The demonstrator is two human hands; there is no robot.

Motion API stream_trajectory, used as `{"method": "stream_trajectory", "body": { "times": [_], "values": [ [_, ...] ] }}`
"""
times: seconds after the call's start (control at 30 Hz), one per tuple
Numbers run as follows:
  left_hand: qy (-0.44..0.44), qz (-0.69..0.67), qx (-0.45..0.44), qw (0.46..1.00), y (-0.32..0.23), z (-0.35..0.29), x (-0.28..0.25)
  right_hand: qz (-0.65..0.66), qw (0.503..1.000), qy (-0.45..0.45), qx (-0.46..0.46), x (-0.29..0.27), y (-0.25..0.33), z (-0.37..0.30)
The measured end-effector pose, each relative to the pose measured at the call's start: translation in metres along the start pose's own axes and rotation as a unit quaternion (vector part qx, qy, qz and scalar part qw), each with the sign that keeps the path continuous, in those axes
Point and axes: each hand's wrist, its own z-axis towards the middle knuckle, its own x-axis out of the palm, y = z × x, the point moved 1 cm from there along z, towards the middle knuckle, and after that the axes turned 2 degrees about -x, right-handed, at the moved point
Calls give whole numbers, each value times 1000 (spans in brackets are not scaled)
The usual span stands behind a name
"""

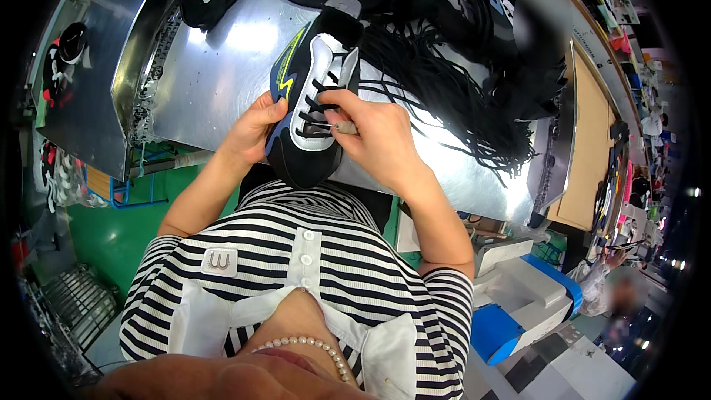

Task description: The person laces an athletic shoe by hand, pulling the laces through the eyelets and checking for even tension.

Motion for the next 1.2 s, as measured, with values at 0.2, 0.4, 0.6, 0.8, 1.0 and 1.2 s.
{"method": "stream_trajectory", "body": {
  "times": [0.2, 0.4, 0.6, 0.8, 1.0, 1.2],
  "values": [
    [41, -28, -19, 999, 8, -3, -1, 116, 990, 75, 5, -12, -8, -7],
    [69, -36, -48, 996, 22, -3, 6, 324, 939, 116, 17, -27, -27, -26],
    [106, -39, -66, 991, 39, -2, 8, 410, 907, 101, 10, -32, -41, -44],
    [55, -63, -23, 996, 33, 5, 1, 383, 919, -59, 74, -10, -34, -36],
    [-179, 229, 129, 948, -63, -25, 30, 283, 894, -192, 290, 12, -75, -51],
    [-230, 361, 167, 888, -137, -33, 23, 319, 887, -128, 309, 31, -82, -59]
  ]
}}
